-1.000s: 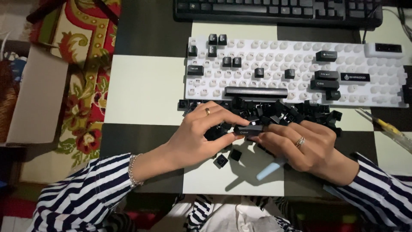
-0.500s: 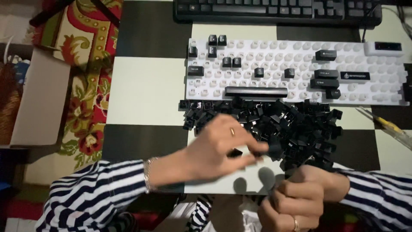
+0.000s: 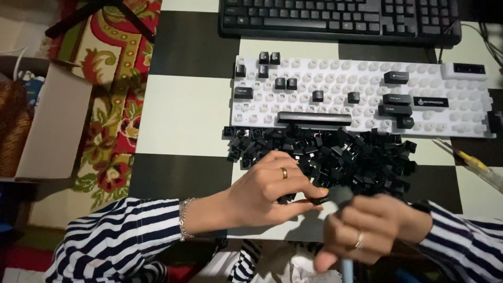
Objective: Assemble a mechanical keyboard base by brushing dust and inserting keycaps onto the keyboard matrix board.
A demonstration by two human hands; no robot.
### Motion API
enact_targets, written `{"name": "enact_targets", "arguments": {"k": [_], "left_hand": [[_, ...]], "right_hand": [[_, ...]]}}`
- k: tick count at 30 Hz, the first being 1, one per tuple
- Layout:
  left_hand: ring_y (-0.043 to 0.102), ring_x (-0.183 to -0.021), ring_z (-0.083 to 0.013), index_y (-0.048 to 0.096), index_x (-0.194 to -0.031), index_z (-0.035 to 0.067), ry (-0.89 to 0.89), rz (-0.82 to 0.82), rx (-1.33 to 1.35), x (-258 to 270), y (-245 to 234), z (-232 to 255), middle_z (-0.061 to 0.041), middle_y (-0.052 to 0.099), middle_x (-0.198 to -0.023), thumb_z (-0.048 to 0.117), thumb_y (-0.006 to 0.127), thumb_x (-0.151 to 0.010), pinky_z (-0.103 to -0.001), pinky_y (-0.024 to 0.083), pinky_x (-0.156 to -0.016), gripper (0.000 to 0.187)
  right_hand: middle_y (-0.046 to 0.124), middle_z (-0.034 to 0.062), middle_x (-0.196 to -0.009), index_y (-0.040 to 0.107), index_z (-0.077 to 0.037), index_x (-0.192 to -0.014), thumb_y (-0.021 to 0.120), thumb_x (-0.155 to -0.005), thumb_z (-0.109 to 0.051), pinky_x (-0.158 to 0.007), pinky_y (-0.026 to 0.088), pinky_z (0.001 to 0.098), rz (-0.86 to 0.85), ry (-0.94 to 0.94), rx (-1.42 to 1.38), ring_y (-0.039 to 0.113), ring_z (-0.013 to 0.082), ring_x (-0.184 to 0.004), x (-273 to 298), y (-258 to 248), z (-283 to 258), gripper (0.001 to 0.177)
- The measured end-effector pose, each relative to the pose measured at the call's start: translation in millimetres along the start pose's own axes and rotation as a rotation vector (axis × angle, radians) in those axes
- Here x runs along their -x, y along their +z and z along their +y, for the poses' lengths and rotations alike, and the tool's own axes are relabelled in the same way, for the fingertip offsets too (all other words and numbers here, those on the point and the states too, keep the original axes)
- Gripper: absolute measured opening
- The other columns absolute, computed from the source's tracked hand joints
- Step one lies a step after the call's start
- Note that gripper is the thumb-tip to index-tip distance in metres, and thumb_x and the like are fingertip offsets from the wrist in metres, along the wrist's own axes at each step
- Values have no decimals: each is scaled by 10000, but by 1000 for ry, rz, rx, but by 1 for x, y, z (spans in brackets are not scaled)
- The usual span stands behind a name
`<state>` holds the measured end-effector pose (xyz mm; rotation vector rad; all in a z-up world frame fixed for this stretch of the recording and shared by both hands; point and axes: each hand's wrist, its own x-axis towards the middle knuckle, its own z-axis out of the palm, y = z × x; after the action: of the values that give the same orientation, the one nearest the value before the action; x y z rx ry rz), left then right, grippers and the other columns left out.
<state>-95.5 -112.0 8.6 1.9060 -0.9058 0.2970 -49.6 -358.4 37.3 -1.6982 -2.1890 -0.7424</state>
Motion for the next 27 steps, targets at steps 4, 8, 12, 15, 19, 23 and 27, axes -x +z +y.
{"name": "enact_targets", "arguments": {"k": [4, 8, 12, 15, 19, 23, 27], "left_hand": [[659, -845, -162, 770, -1076, 117, -19, -29, -9, 1, 0, -4, 5, 708, -857, 200, 847, -898, -344, 488, -936, 211], [666, -858, -152, 780, -1086, 127, -6, -10, -40, 3, 3, -6, 17, 725, -869, 180, 815, -890, -347, 485, -978, 207], [669, -886, -161, 770, -1085, 115, 15, 5, -22, 2, -5, -5, 4, 728, -896, 188, 804, -900, -362, 472, -1014, 202], [655, -831, -157, 772, -1019, 114, -45, -33, -31, 4, -7, -7, 9, 740, -865, 146, 793, -849, -355, 475, -962, 175], [683, -883, -151, 717, -990, 97, 11, -18, -22, 8, -12, -13, 16, 741, -894, 201, 803, -883, -389, 467, -989, 172], [690, -838, -119, 694, -917, 133, 42, -7, -115, 14, -25, -31, 24, 722, -857, 204, 762, -856, -393, 498, -997, 115], [720, -880, -137, 684, -892, 127, -34, 53, -187, 10, -60, -37, 13, 731, -887, 210, 769, -814, -422, 496, -1053, 142]], "right_hand": [[633, 17, -875, 596, -118, -772, 579, -1124, -484, -486, 408, 218, 190, -138, 74, 504, 76, -574, 21, 20, 0, 508], [635, 16, -931, 640, -124, -804, 648, -1076, -328, -571, 525, 228, 85, -151, 55, 599, 91, -637, 7, 11, 1, 340], [650, 63, -940, 644, -140, -833, 663, -1109, -416, -604, 538, 260, 73, -17, 57, 636, 144, -689, 17, 10, 2, 390], [653, 38, -1042, 689, -94, -946, 662, -1105, -262, -758, 608, 280, 63, -96, 100, 680, 149, -813, 17, 14, -4, 233], [671, 57, -939, 734, -61, -897, 625, -982, -298, -726, 624, 316, -28, -43, 52, 706, 201, -752, 18, 17, -2, 275], [646, 32, -896, 722, -92, -946, 673, -1014, -340, -727, 592, 318, 49, 133, 141, 685, 177, -786, 7, 17, 5, 262], [611, 2, -757, 756, -88, -983, 795, -914, -310, -543, 523, 291, -46, 244, 18, 647, 146, -648, 20, 24, 17, 236]]}}
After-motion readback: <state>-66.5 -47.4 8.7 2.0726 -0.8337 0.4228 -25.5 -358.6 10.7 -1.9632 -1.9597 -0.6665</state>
